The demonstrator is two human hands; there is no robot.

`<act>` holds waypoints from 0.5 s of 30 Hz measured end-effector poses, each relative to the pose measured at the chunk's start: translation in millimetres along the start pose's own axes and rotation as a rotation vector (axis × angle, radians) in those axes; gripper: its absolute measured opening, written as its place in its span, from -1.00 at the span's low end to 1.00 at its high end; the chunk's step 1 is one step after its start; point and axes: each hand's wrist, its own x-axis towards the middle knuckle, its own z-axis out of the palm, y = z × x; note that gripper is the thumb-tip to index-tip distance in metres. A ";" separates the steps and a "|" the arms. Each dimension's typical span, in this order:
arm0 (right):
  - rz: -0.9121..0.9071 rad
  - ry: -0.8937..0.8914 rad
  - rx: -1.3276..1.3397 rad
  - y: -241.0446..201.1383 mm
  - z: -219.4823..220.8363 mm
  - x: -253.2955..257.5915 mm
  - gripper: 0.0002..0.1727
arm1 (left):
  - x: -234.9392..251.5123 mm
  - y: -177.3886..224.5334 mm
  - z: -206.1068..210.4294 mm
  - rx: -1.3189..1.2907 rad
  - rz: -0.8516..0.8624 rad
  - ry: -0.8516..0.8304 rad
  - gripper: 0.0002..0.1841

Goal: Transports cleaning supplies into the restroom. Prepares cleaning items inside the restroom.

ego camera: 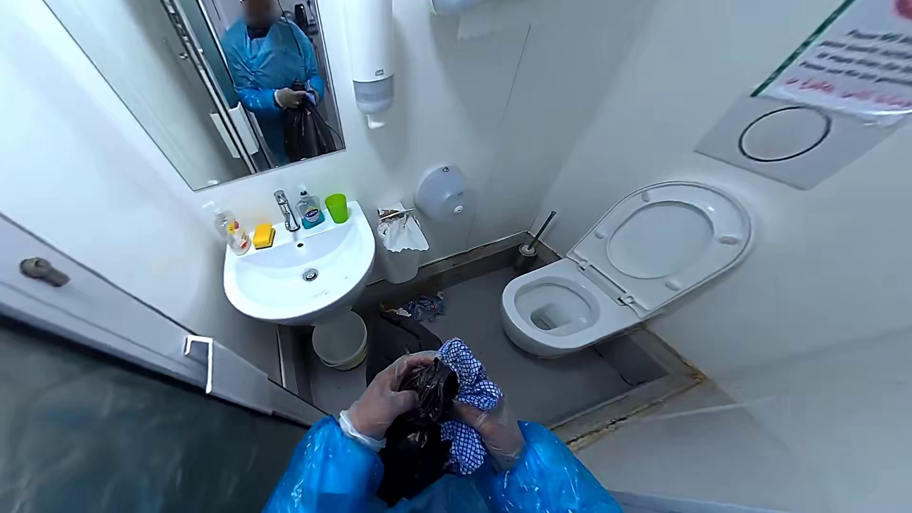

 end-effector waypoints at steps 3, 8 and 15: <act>-0.251 -0.106 -0.267 -4.2 0.4 34.6 -0.25 | 23.4 0.8 -30.9 -0.197 0.030 -0.129 -0.36; -0.249 -0.134 -0.480 -9.6 1.5 89.2 -0.25 | 67.8 30.9 -34.7 0.222 -0.220 -0.079 -0.51; -0.183 -0.114 -0.344 -6.6 -35.4 170.2 -0.30 | 163.5 43.2 -19.8 0.627 -0.373 -0.095 -0.62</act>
